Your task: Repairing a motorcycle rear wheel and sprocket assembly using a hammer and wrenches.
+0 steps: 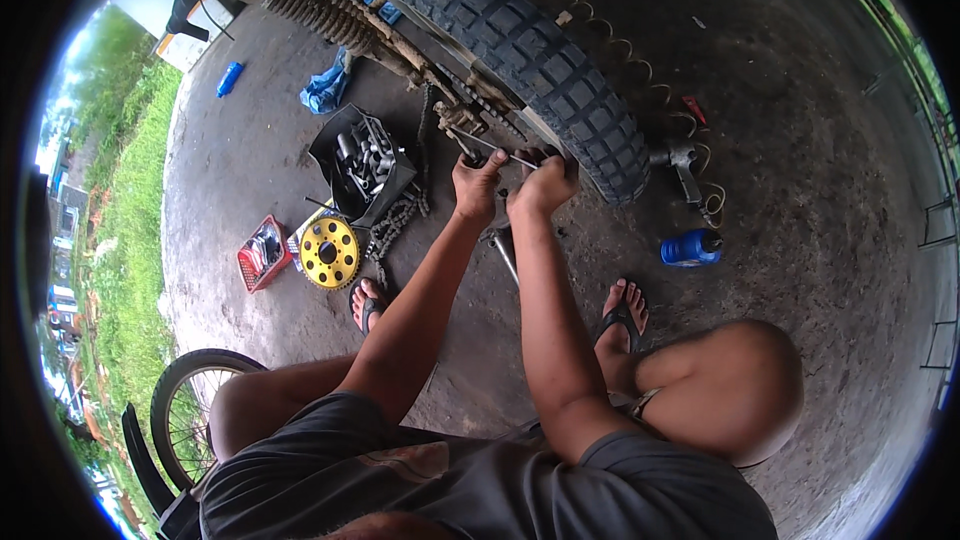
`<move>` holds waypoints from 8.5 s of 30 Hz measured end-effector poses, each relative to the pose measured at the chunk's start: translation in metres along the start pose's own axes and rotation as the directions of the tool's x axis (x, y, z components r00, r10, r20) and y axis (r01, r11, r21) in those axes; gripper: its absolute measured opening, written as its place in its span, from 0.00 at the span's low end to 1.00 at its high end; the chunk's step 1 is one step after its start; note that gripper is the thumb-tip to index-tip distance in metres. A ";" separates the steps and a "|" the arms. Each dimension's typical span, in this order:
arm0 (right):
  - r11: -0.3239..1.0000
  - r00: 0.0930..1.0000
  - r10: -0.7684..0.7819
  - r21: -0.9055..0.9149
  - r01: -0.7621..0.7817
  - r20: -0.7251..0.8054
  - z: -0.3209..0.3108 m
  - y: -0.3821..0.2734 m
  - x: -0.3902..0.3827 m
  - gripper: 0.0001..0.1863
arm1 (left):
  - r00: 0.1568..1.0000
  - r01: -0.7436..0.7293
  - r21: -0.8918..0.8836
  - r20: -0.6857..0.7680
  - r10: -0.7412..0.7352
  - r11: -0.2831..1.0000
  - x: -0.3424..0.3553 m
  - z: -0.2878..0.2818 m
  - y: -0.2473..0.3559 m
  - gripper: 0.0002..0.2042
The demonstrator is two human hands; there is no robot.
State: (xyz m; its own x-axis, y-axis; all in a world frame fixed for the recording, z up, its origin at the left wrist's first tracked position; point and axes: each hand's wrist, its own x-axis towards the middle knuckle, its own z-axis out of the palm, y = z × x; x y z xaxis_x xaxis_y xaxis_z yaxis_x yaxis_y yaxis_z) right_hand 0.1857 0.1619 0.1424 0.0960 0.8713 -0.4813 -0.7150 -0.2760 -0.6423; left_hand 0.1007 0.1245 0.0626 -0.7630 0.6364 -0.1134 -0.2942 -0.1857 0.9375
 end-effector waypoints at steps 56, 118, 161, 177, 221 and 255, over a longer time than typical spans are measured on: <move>0.949 0.998 -0.034 0.315 0.018 0.045 0.045 -0.011 0.027 0.22 | 0.970 0.215 -0.102 -0.098 -0.225 0.971 -0.008 -0.002 0.027 0.16; 0.892 0.730 0.278 -0.449 0.044 0.624 -0.003 0.075 -0.112 0.19 | 0.957 -0.282 0.154 0.117 0.266 0.947 0.034 -0.070 0.219 0.25; 0.856 0.738 0.431 -0.494 -0.153 0.519 -0.015 0.143 -0.082 0.19 | 0.919 -0.358 0.106 0.218 0.330 0.928 0.040 -0.089 0.219 0.18; 0.827 0.691 0.555 -0.398 -0.397 0.463 0.011 0.147 -0.109 0.19 | 0.799 -0.601 0.426 0.347 0.491 0.677 0.042 -0.040 0.223 0.21; 0.811 0.733 0.585 -0.241 -0.533 0.348 -0.001 0.186 -0.125 0.18 | 0.902 -0.379 0.147 0.280 0.329 0.914 0.034 -0.044 0.222 0.25; 0.835 0.726 0.536 -0.397 -0.381 0.431 -0.049 0.176 -0.099 0.21 | 0.907 -0.388 0.219 0.265 0.329 0.895 0.040 -0.083 0.223 0.25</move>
State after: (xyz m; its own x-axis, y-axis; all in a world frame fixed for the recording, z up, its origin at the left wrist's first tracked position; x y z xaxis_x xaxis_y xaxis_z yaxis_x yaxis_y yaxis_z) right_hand 0.0840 0.0069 0.0474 -0.6123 0.6591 -0.4367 -0.3586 -0.7237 -0.5896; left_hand -0.0433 0.0466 0.2401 -0.6362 0.7140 0.2924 0.1591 -0.2494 0.9552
